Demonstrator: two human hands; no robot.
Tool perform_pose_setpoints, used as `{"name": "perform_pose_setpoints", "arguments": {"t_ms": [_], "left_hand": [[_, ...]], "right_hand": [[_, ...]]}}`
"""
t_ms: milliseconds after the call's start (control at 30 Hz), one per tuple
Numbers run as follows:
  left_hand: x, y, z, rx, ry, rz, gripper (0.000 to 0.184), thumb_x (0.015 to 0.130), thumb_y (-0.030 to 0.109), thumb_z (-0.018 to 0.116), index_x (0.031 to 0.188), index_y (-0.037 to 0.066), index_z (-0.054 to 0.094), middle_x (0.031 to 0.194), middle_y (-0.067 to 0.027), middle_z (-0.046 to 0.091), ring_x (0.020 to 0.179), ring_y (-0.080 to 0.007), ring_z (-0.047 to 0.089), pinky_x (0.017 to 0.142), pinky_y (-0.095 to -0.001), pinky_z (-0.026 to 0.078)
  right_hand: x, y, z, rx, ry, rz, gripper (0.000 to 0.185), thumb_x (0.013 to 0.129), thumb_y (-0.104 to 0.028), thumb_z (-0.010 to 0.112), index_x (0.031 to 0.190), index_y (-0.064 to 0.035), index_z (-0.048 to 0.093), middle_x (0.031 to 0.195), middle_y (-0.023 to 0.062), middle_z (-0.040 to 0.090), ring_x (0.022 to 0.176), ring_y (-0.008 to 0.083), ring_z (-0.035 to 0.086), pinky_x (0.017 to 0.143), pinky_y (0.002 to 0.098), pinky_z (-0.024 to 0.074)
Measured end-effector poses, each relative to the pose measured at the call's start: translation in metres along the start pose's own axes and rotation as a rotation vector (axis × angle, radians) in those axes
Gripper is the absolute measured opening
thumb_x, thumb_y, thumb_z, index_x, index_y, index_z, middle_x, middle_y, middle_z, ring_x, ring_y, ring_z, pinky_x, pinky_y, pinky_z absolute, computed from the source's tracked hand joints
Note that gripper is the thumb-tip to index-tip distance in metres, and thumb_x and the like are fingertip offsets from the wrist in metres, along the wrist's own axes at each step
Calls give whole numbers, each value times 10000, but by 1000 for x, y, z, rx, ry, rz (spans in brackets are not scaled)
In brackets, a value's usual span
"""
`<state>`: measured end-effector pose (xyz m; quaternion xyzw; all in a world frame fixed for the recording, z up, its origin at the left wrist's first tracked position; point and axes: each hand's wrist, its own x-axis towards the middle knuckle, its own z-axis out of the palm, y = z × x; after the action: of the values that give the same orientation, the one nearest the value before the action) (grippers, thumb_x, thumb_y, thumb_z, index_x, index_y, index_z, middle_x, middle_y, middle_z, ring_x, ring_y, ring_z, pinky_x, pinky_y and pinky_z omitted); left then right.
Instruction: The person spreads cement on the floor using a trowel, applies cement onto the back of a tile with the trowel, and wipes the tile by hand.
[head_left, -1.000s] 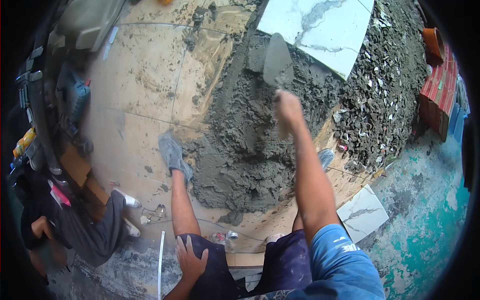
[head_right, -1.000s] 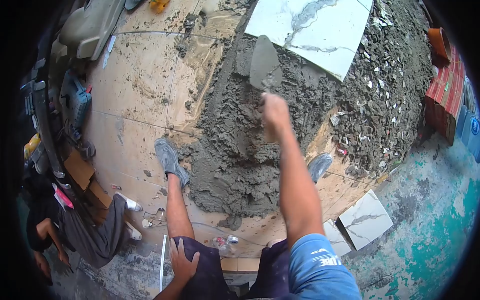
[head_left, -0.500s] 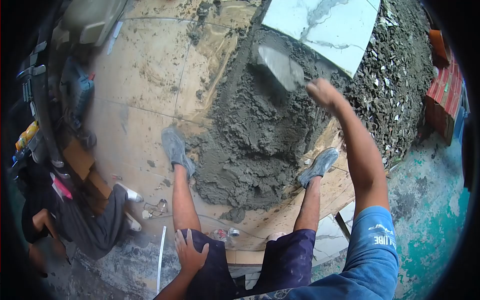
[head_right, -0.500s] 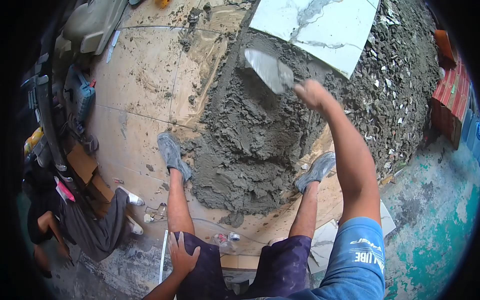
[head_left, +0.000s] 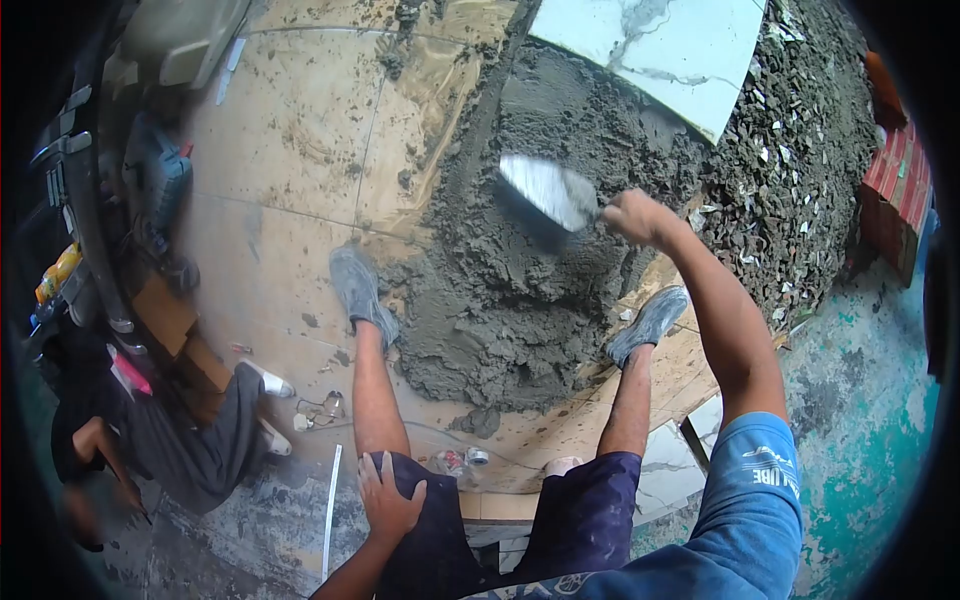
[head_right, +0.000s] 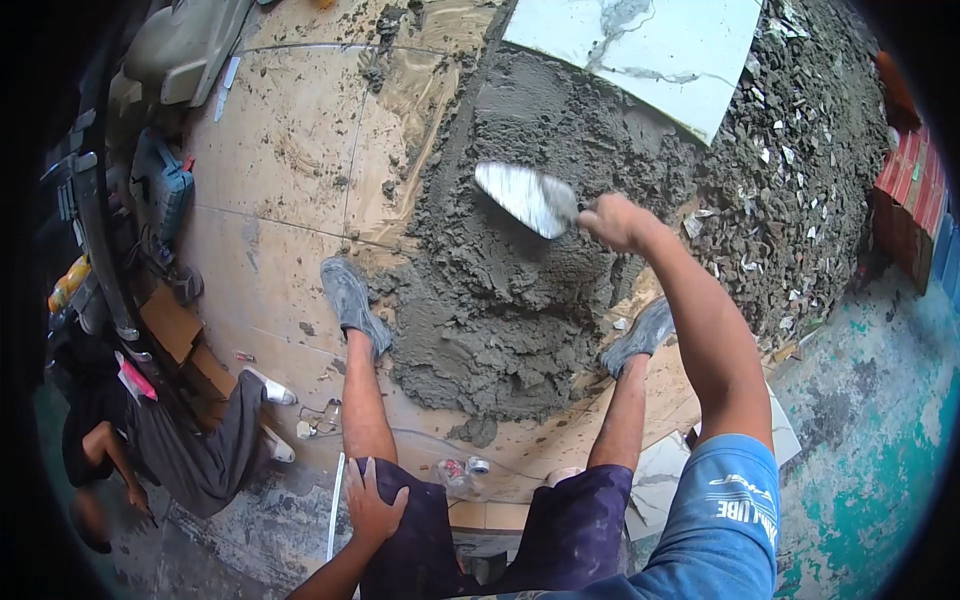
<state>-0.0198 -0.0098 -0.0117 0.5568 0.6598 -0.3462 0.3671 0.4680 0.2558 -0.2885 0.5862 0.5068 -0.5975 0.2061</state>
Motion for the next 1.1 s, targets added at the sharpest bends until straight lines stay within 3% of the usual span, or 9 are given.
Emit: {"name": "perform_pose_setpoints", "arguments": {"t_ms": [100, 200, 333, 667, 700, 767, 800, 933, 1100], "left_hand": [[-1, 1, 1, 3, -18, -6, 865, 760, 421, 739, 1436, 22, 377, 1483, -349, 269, 1361, -534, 277, 1126, -595, 228], [0, 0, 3, 25, -30, -20, 877, 759, 425, 742, 1447, 33, 364, 1493, -336, 266, 1371, -518, 272, 1129, -585, 226], [-1, -1, 4, 57, -20, -23, 888, 754, 422, 750, 1453, 43, 355, 1499, -326, 271, 1374, -507, 276, 1128, -578, 231], [-1, 0, 1, 23, 3, 2, 888, 751, 423, 755, 1448, 39, 362, 1501, -320, 266, 1381, -502, 267, 1126, -584, 237], [0, 2, -1, 4, -3, -6, 876, 756, 434, 742, 1437, 22, 376, 1489, -336, 270, 1377, -510, 268, 1129, -591, 226], [0, 2, -4, -21, -5, -10, 866, 762, 445, 730, 1425, 5, 389, 1476, -351, 275, 1373, -518, 269, 1131, -597, 215], [-1, 0, -3, -33, 8, -3, 866, 761, 444, 731, 1424, 4, 390, 1476, -352, 276, 1375, -515, 267, 1132, -596, 213], [1, -1, -5, -62, -3, -14, 868, 755, 439, 738, 1422, 2, 393, 1475, -353, 279, 1377, -511, 268, 1135, -591, 212], [-1, -7, 0, -56, -1, 4, 873, 750, 420, 749, 1425, 2, 387, 1476, -354, 274, 1376, -511, 270, 1135, -589, 216]], "right_hand": [[4, -20, -43, 109, 171, 40, 485, 925, -405, 364, 707, -17, 557, 689, 127, 596, 630, 250, 549, 659, 439, 536], [28, -34, -81, -40, 274, -37, 549, 939, -392, 381, 822, 95, 607, 790, 267, 652, 761, 355, 642, 734, 466, 525], [26, -66, -96, -454, 593, -147, 480, 984, -364, 437, 810, 50, 604, 796, 216, 668, 716, 353, 649, 673, 461, 529], [17, -184, -126, -81, 211, 254, 369, 841, -282, 721, 1069, 6, 692, 642, 79, 539, 476, 158, 431, 426, 349, 386], [14, -192, -123, -179, 22, 230, 458, 841, -334, 730, 1148, 0, 667, 768, 124, 620, 554, 183, 527, 490, 342, 466], [7, -219, -92, -393, -251, 403, 649, 845, -462, 722, 1310, -32, 579, 1211, 204, 618, 991, 258, 618, 879, 367, 529], [-14, -227, -89, -390, -411, 302, 620, 868, -456, 699, 1297, -24, 587, 1200, 197, 615, 1004, 251, 596, 890, 393, 513], [-46, -194, -79, -190, -224, 168, 445, 961, -398, 567, 1133, 1, 663, 731, 81, 595, 573, 154, 535, 541, 325, 501], [-19, -96, -100, -75, 70, 151, 442, 1033, -342, 406, 939, 34, 618, 760, 97, 576, 565, 144, 469, 515, 318, 488]]}}
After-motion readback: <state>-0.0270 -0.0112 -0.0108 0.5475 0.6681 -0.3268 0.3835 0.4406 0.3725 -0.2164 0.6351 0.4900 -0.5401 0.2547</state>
